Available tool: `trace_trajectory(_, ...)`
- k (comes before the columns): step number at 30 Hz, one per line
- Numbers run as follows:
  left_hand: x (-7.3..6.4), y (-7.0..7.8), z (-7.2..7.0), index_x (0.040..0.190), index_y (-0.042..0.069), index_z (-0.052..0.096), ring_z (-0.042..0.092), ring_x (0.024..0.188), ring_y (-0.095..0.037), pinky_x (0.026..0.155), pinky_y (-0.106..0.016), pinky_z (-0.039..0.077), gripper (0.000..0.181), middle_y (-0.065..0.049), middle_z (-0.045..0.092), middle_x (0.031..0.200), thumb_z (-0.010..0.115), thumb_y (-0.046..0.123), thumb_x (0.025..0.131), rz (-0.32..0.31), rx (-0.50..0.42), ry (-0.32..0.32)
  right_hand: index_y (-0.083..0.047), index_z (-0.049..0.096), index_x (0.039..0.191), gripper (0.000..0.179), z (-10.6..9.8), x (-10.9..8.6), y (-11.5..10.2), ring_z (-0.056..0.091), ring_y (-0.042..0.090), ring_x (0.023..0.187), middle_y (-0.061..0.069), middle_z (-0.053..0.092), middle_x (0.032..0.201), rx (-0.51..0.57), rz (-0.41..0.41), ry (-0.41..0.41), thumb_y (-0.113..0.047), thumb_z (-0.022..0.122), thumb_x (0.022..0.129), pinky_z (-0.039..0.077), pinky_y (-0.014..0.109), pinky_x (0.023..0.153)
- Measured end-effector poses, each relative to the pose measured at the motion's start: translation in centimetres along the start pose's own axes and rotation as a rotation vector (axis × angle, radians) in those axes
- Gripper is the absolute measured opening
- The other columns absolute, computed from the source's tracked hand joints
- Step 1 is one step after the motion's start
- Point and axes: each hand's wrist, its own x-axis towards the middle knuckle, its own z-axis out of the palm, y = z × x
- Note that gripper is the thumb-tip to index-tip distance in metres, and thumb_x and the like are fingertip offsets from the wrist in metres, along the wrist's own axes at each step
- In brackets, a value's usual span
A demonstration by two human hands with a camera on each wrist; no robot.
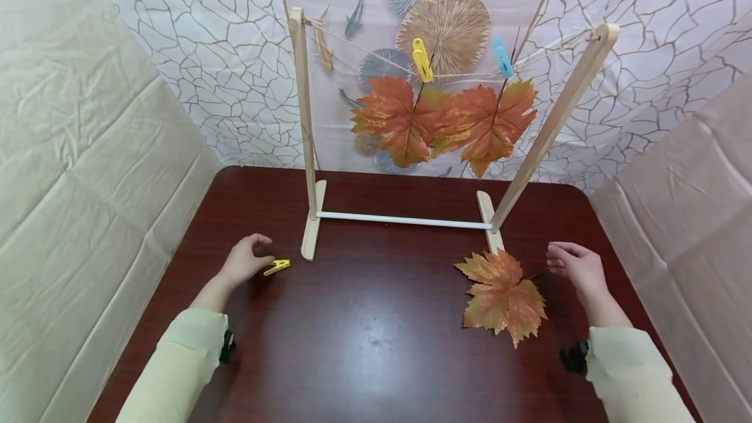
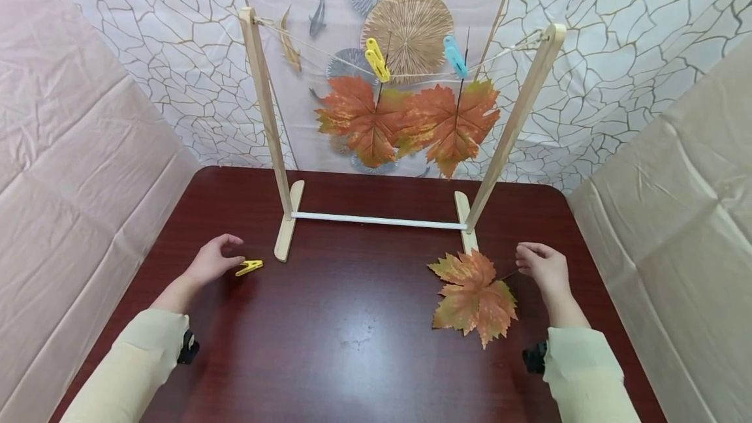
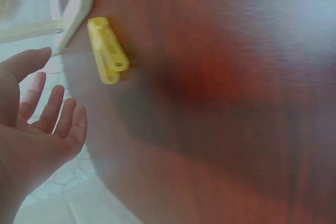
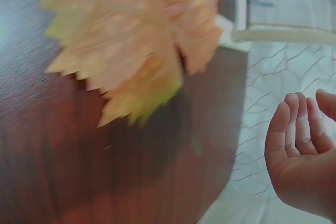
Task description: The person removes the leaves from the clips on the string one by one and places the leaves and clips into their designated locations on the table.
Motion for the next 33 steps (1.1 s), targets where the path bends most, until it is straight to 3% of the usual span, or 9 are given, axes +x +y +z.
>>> trace_trajectory(5, 0.3, 1.7, -1.4, 0.12, -0.005, 0.051, 0.046, 0.118, -0.043, 0.098, -0.055, 0.038, 0.04, -0.029, 0.051, 0.126, 0.064, 0.012, 0.086, 0.017, -0.042, 0.013, -0.036, 0.062, 0.08, 0.02, 0.7, 0.3, -1.9, 0.061, -0.002, 0.064, -0.021, 0.064, 0.072, -0.032, -0.063, -0.018, -0.024, 0.055, 0.094, 0.053, 0.016, 0.06)
trace_trajectory(20, 0.8, 7.1, -5.3, 0.12, -0.003, 0.05, 0.049, 0.119, -0.038, 0.101, -0.051, 0.04, 0.039, -0.023, 0.054, 0.123, 0.065, 0.013, 0.087, 0.142, -0.155, 0.046, -0.027, 0.067, 0.086, 0.012, 1.9, 0.2, -6.8, 0.064, 0.0, 0.066, -0.015, 0.068, 0.076, 0.131, -0.171, -0.077, -0.02, 0.06, 0.091, 0.053, 0.016, 0.059)
trace_trajectory(28, 1.8, 10.6, -6.8, 0.12, -0.003, 0.05, 0.047, 0.119, -0.037, 0.101, -0.05, 0.04, 0.04, -0.021, 0.053, 0.123, 0.065, 0.012, 0.086, 0.21, -0.17, 0.023, -0.025, 0.067, 0.087, 0.01, 3.0, -0.1, -8.6, 0.064, 0.0, 0.066, -0.014, 0.069, 0.076, 0.153, -0.191, -0.097, -0.019, 0.061, 0.091, 0.053, 0.015, 0.06)
trace_trajectory(33, 2.5, 13.5, -7.6, 0.122, -0.002, 0.049, 0.047, 0.12, -0.034, 0.102, -0.049, 0.039, 0.042, -0.02, 0.053, 0.124, 0.064, 0.013, 0.087, 0.255, -0.165, 0.01, -0.023, 0.068, 0.087, 0.009, 3.7, -0.2, -9.8, 0.064, 0.002, 0.067, -0.013, 0.069, 0.076, 0.179, -0.211, -0.111, -0.017, 0.061, 0.09, 0.053, 0.016, 0.06)
